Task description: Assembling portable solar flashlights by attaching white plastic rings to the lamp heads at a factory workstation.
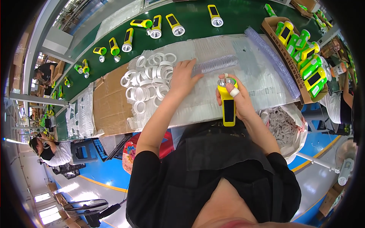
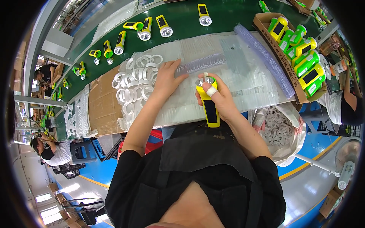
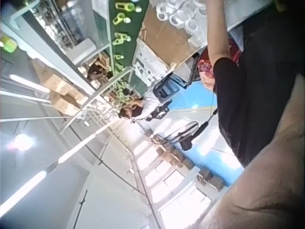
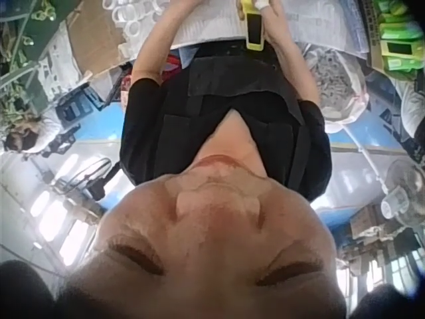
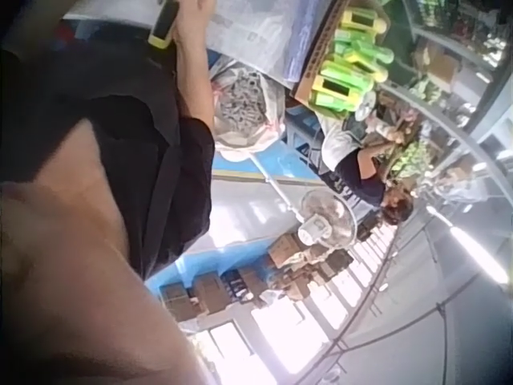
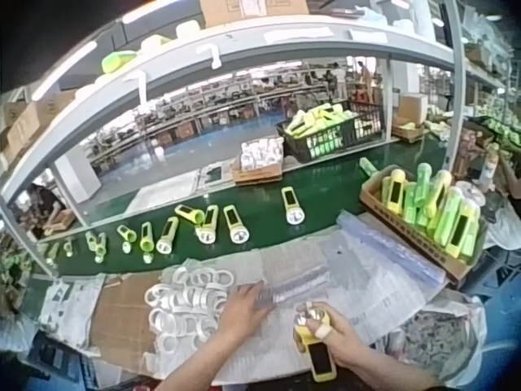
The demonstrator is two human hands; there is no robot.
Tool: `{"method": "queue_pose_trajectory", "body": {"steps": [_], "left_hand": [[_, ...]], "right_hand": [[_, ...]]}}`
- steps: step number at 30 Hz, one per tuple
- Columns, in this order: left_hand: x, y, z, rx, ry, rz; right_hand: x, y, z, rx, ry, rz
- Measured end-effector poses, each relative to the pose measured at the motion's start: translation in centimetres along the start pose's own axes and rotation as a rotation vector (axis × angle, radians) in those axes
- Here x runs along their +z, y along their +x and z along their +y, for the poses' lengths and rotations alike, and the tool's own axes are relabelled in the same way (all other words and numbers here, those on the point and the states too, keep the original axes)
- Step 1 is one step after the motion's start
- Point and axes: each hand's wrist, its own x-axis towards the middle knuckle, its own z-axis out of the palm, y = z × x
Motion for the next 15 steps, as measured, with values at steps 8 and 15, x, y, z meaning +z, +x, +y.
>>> {"method": "queue_pose_trajectory", "body": {"steps": [8,15], "left_hand": [[-1.8,-0.7,1.7,0.017,-0.358,0.039],[-3.7,-3.9,7.3,0.213,-0.554,0.015]], "right_hand": [[-0.3,0.0,0.2,0.034,-0.015,-0.039],[0.9,-0.1,0.3,-0.002,-0.096,-0.141]]}}
